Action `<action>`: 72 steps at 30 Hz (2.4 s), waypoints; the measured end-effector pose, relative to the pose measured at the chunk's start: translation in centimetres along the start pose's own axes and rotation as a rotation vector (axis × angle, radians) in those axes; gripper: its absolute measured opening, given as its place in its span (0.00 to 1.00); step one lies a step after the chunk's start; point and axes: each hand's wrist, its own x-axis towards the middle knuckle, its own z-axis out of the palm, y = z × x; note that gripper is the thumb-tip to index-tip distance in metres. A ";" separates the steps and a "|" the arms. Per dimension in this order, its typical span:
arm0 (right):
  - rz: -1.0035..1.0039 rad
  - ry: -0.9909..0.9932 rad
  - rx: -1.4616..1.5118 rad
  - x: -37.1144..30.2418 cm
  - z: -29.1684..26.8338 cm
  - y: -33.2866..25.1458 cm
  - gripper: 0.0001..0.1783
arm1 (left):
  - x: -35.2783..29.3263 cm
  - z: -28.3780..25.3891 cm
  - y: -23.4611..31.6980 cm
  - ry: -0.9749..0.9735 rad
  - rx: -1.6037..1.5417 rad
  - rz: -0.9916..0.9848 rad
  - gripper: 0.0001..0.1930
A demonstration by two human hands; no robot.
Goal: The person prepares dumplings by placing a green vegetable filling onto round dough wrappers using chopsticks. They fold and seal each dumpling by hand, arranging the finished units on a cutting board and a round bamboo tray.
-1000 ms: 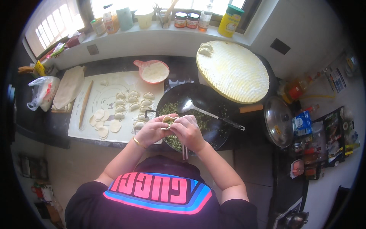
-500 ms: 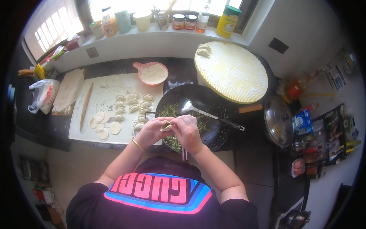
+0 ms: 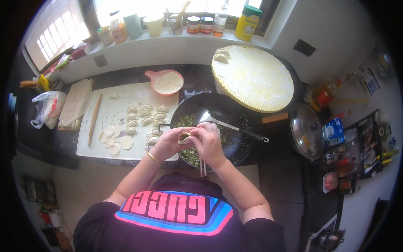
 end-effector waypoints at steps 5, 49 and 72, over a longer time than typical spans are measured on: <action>0.034 0.011 0.019 -0.2 -0.4 0.1 0.05 | 0.6 0.7 0.1 0.044 0.028 -0.055 0.24; 0.491 0.155 0.748 -5.3 0.9 5.2 0.08 | 1.1 -0.6 -2.5 0.076 0.497 0.159 0.21; 0.150 0.215 0.246 -3.4 -0.9 2.6 0.06 | 0.7 0.9 -1.7 0.043 0.550 0.170 0.21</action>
